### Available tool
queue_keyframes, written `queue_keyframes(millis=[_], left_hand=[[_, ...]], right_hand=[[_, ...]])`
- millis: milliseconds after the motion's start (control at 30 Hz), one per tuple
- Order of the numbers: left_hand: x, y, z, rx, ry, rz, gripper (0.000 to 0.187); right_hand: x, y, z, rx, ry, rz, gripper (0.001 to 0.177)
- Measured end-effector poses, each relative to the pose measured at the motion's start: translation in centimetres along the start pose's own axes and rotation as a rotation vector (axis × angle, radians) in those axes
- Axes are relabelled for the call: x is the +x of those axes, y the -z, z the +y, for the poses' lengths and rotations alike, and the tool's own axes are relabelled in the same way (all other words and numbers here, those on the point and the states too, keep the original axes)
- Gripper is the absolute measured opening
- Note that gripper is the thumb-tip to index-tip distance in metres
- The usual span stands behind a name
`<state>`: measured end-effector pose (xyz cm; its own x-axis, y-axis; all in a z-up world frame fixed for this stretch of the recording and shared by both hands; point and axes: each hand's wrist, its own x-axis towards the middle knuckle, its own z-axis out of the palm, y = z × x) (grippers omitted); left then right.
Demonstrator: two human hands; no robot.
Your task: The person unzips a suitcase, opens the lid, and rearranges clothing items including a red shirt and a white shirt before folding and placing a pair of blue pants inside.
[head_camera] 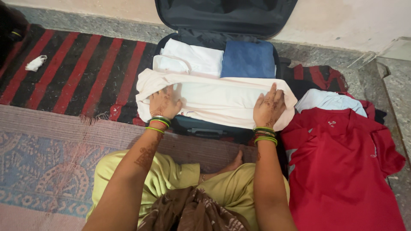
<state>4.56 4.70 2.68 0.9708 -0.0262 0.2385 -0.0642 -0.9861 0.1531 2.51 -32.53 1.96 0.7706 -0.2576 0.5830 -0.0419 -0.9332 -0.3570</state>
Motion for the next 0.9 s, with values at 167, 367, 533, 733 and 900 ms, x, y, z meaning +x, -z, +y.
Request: queue_keyframes(millis=[167,367,533,733,900], left_hand=[[0.2,-0.9,-0.6,-0.103,0.022,0.084,0.077],[0.1,-0.6,-1.8,-0.556,0.072,0.369,0.061],[4.3,1.7,-1.7,-0.736,0.035,0.270,0.093],[8.3,2.0,-0.4,-0.277,-0.050,0.196,0.115],[5.9,0.3,-0.5,-0.099,-0.056,0.104,0.094]], right_hand=[[0.2,-0.3,0.5,-0.075,0.022,0.158,0.071],[1.3,0.2,1.9,0.295,-0.341,0.085,0.029],[2.6,-0.4,2.7,0.437,-0.299,0.048,0.044],[2.7,-0.4,3.4,0.231,0.060,-0.041,0.087],[1.8,-1.8,4.9,0.096,-0.062,-0.205,0.055]])
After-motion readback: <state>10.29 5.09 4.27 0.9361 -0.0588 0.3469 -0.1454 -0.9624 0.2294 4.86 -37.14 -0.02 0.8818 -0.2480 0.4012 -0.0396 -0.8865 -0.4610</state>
